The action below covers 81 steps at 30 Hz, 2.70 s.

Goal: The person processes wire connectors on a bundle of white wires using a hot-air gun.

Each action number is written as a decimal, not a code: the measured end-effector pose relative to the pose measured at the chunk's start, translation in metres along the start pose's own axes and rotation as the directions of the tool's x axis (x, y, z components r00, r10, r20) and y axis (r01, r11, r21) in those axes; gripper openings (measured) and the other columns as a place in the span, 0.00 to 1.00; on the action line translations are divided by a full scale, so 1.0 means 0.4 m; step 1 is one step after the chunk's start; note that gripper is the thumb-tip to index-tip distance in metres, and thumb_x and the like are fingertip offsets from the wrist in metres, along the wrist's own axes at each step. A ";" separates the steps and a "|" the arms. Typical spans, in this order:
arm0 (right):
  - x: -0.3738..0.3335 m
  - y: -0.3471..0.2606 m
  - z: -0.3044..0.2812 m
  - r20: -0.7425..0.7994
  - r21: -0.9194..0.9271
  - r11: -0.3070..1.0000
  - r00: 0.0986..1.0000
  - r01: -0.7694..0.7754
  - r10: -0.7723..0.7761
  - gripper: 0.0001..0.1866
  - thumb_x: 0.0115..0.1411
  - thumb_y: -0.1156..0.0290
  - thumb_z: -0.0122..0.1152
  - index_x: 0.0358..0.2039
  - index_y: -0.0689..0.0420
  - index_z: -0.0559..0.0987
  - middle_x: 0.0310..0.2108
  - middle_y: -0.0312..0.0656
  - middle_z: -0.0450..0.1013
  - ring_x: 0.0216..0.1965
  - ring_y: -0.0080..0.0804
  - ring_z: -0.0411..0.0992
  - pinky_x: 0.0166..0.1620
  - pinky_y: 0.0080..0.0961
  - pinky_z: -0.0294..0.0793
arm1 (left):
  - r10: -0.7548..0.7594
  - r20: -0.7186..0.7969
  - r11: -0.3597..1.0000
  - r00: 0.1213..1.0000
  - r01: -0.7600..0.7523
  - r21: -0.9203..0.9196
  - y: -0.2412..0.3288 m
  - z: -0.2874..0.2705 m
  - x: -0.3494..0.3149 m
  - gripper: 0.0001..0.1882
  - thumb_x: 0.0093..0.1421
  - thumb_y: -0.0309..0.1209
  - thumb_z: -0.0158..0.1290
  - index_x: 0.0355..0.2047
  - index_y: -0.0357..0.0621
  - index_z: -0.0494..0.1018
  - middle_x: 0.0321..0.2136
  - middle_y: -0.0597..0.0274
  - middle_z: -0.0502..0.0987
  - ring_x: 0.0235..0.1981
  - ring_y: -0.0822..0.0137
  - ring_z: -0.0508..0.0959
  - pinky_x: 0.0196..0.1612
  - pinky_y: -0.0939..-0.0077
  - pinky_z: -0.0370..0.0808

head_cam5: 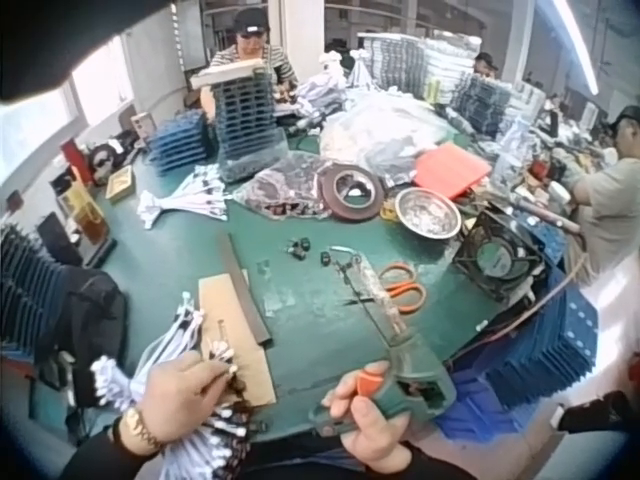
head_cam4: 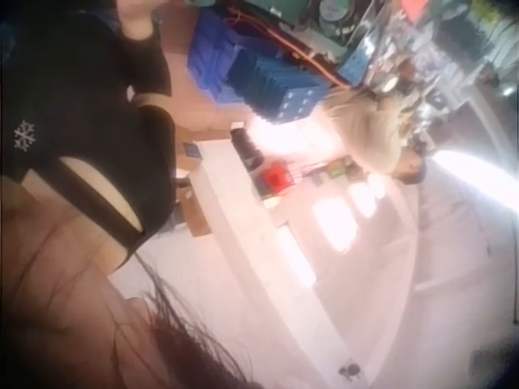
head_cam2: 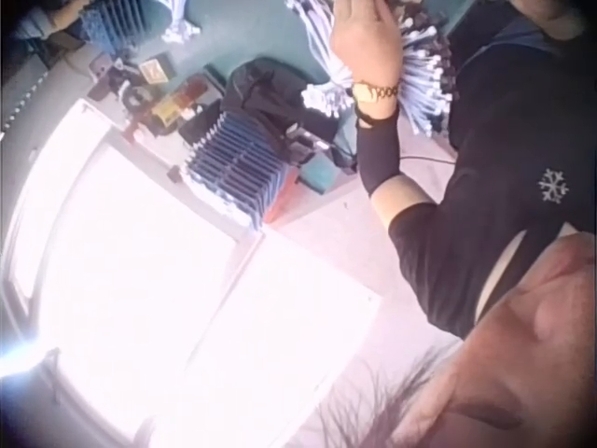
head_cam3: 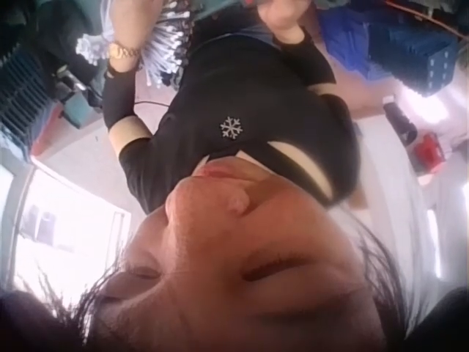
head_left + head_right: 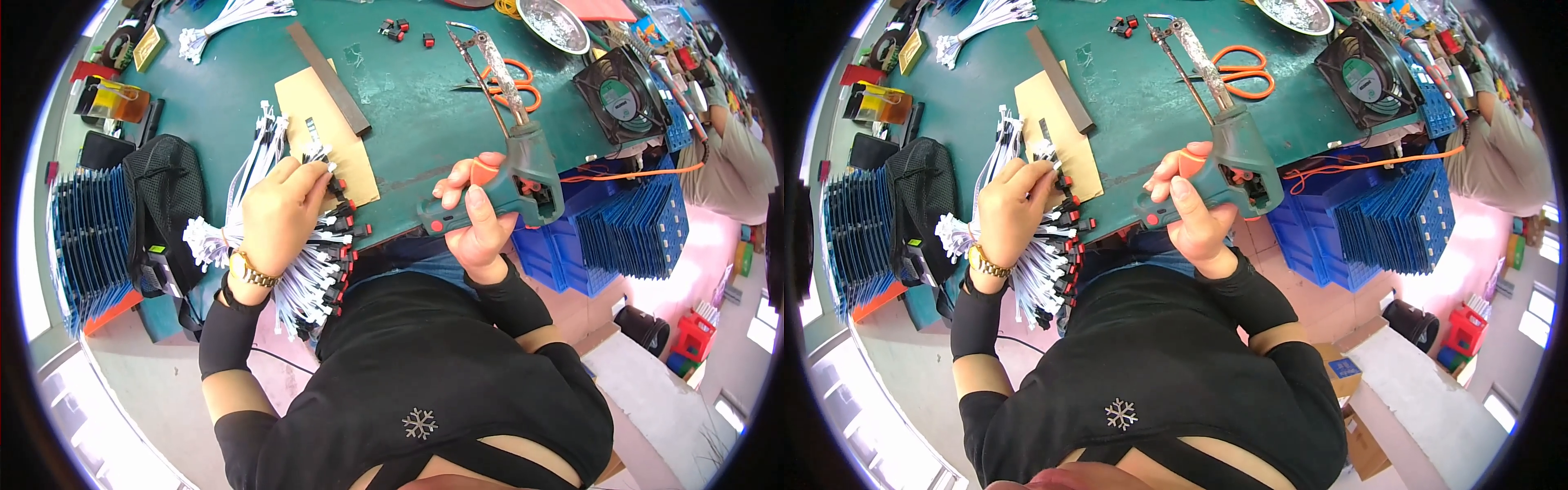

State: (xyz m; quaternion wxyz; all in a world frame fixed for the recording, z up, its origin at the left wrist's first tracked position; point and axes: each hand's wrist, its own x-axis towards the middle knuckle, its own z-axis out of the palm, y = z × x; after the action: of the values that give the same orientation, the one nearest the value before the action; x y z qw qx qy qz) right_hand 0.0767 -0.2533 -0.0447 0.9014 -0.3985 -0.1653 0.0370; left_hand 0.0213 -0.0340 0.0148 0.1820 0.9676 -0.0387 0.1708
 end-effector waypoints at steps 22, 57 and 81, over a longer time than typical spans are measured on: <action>0.000 -0.002 0.000 0.030 -0.006 1.000 0.999 0.027 -0.027 0.21 0.59 0.76 0.52 0.53 0.58 0.63 0.35 0.46 0.70 0.29 0.26 0.69 0.39 0.33 0.73 | -0.340 0.058 0.738 0.939 0.305 -0.602 -0.075 0.007 -0.082 0.06 0.60 0.21 0.53 0.38 0.36 0.72 0.25 0.66 0.77 0.25 0.83 0.72 0.28 0.88 0.69; -0.034 -0.037 0.018 0.114 -0.271 0.960 0.988 -0.071 0.105 0.19 0.58 0.73 0.55 0.50 0.61 0.66 0.34 0.48 0.71 0.28 0.28 0.70 0.36 0.29 0.73 | -0.279 0.113 0.836 0.954 0.299 -0.459 -0.040 0.004 -0.070 0.04 0.53 0.23 0.56 0.26 0.38 0.72 0.19 0.62 0.70 0.16 0.70 0.68 0.22 0.78 0.66; -0.113 -0.060 -0.020 0.181 -0.589 0.806 0.964 -0.053 0.196 0.20 0.58 0.80 0.51 0.52 0.61 0.64 0.36 0.49 0.71 0.31 0.28 0.70 0.38 0.27 0.72 | 0.018 0.016 0.993 1.000 -0.020 0.115 -0.038 -0.008 -0.103 0.11 0.45 0.17 0.53 0.30 0.44 0.74 0.24 0.62 0.71 0.21 0.61 0.74 0.23 0.72 0.69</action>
State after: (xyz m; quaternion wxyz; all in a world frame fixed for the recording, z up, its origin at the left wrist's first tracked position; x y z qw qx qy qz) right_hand 0.0350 -0.2842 -0.0443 0.7071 -0.6564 -0.2467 0.0912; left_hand -0.0161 -0.0181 -0.0019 0.1237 0.9774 -0.0394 0.1671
